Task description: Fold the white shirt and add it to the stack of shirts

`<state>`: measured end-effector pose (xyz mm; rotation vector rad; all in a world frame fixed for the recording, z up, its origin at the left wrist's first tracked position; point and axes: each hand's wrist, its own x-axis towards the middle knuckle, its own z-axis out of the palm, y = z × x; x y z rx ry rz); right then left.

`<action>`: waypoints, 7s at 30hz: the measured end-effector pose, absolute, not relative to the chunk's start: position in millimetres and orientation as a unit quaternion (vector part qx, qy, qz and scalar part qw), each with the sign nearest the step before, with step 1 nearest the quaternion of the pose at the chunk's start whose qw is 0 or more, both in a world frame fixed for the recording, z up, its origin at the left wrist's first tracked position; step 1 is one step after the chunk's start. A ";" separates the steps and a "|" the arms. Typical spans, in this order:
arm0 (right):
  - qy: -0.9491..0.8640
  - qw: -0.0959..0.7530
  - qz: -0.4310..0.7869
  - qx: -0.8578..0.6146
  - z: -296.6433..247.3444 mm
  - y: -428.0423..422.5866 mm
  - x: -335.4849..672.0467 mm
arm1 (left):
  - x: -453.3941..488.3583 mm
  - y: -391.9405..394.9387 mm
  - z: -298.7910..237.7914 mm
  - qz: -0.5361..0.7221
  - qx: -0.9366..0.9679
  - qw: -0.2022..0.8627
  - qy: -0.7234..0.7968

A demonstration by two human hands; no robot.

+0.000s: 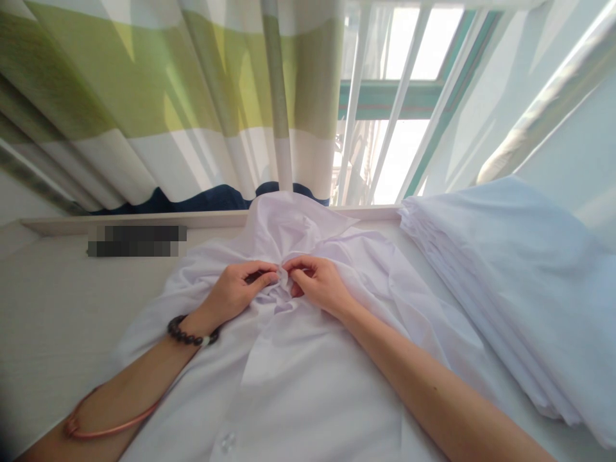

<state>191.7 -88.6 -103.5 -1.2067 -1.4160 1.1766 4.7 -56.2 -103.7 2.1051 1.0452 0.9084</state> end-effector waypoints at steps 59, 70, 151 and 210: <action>-0.616 0.432 0.432 -0.498 -103.0 -91.8 186.3 | 5.0 -54.8 -108.4 0.372 0.819 0.233 0.369; -0.679 0.417 0.343 -0.498 -110.8 -88.8 188.5 | 3.7 -57.2 -110.8 0.331 0.872 0.103 0.345; -0.753 0.361 0.200 -0.513 -115.0 -88.2 187.8 | 0.7 -54.4 -108.8 0.341 0.847 0.186 0.362; -0.785 0.261 0.093 -0.554 -115.4 -98.8 183.3 | 1.1 -55.8 -104.1 0.356 0.818 0.247 0.377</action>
